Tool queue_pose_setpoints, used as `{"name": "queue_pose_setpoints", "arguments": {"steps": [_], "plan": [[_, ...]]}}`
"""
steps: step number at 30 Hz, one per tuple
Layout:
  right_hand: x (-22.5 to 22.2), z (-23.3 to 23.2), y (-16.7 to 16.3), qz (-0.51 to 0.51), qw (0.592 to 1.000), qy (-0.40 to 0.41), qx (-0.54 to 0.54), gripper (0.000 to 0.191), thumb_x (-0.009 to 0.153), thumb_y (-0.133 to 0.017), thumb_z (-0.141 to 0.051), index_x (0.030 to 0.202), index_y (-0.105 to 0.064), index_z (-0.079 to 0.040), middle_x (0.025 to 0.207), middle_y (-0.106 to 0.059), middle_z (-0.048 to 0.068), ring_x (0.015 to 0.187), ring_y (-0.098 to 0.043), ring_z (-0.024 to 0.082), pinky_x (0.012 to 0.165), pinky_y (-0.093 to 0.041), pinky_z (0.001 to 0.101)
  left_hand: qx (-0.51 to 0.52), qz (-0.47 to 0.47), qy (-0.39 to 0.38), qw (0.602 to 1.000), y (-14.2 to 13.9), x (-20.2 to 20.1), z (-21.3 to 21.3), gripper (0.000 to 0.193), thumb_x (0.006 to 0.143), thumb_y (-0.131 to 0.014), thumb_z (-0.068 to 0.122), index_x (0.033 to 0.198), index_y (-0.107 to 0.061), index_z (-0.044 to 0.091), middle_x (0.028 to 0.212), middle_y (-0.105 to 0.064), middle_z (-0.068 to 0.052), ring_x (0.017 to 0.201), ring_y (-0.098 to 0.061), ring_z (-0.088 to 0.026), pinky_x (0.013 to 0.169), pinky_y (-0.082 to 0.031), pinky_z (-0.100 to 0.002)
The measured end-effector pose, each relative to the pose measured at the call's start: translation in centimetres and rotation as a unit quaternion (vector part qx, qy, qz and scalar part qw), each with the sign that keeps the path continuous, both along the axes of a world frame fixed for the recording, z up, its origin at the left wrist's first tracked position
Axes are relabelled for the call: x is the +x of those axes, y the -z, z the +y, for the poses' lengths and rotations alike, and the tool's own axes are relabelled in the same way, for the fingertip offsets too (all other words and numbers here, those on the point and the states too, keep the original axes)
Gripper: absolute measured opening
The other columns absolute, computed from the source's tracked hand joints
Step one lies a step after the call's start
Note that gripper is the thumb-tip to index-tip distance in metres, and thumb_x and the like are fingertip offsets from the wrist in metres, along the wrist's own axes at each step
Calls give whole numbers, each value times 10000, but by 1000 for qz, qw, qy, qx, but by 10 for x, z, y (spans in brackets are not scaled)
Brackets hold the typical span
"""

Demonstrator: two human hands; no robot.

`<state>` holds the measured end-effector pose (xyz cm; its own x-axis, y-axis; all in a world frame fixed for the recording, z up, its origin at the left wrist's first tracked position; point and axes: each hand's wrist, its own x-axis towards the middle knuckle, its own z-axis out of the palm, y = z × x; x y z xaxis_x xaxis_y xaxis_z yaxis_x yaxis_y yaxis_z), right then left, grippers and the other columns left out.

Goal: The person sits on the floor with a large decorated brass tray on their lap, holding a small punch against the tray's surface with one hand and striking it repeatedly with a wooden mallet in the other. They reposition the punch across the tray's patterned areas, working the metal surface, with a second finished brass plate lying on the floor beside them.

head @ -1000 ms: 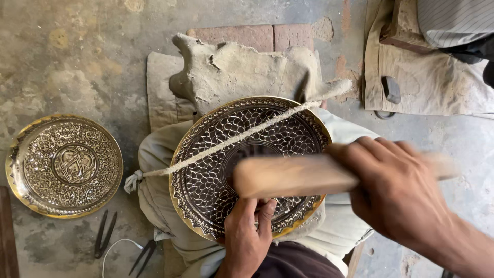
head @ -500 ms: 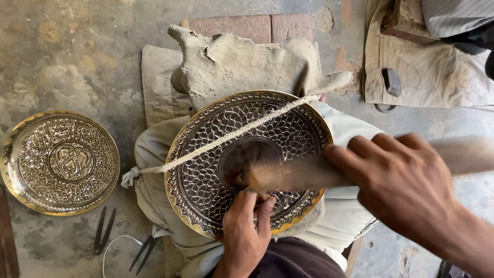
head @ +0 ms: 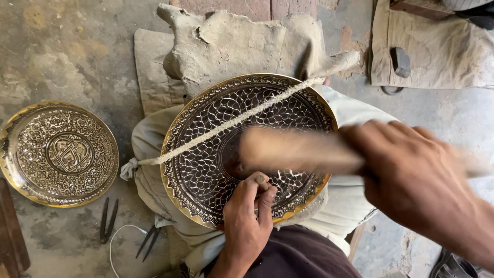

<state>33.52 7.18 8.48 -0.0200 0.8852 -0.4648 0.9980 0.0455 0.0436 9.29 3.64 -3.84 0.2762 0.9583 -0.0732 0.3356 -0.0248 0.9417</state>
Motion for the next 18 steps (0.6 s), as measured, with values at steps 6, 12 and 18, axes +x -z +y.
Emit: {"name": "queue_pose_setpoints", "arguments": {"steps": [6,12,18], "plan": [[5,0,6,-66,996,-48,-43,401,917,-631,-132,1304,-642,-236,1040,-730,-13,895,-697,170,862,-559,420,-15,-9,-2,1000,2,2,-1,158,1018,-674,169,1068,-632,26,877,-663,-59,729,-713,-145,575,-584,-284],[6,3,11,-140,983,-82,-80,471,952,-610,-142,1396,-590,-299,1059,-721,-4,863,-683,206,849,-546,415,-2,-11,0,1000,2,1,-1,169,1016,-663,141,1100,-619,0,914,-667,-76,758,-720,-169,604,-597,-294],[6,3,13,-77,993,-93,7,562,857,-684,-63,1365,-616,-293,1020,-749,-17,888,-719,204,854,-572,418,-1,11,3,1000,2,1,0,152,1014,-679,147,1056,-617,14,914,-672,-86,757,-709,-189,615,-583,-322]]}}
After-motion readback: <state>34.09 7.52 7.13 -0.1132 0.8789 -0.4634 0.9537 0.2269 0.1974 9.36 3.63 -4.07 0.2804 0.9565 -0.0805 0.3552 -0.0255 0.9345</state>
